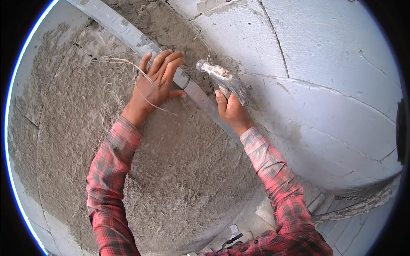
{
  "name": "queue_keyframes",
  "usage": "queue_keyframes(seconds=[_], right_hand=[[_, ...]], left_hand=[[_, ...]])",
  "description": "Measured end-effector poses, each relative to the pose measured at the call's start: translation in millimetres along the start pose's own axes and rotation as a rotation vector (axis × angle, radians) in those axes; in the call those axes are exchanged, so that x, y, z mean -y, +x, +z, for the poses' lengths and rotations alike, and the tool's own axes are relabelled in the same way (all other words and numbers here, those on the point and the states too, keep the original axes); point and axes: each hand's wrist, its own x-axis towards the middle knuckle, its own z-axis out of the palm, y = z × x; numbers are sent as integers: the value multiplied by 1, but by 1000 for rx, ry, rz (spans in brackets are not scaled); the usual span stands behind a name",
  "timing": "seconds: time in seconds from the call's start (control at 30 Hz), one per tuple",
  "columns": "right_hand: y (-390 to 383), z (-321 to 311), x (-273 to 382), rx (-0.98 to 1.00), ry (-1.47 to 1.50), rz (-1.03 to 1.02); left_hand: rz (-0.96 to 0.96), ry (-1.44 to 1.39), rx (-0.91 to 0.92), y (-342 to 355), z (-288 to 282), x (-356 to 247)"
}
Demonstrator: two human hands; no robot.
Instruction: The person secures a metal trim piece to a wall using a hammer and nails. They repeatedly position the trim, hammer nails into the wall, and adjust the trim along the wall surface.
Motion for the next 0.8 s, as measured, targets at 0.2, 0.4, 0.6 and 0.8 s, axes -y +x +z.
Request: queue_keyframes(seconds=[0.2, 0.4, 0.6, 0.8], right_hand=[[-4, 2, 1, 121, 13, 123], [-3, -1, 9, 100, 22, 67], [8, -1, 7, -36, 76, -61], [1, 2, 10, 120, 4, 43]], left_hand=[[54, -96, 111, 2, -13, 6], [32, -126, 176, 2, -19, 2], [43, -115, 185, 3, -18, 3], [25, -143, 169, 0, -17, 2]])
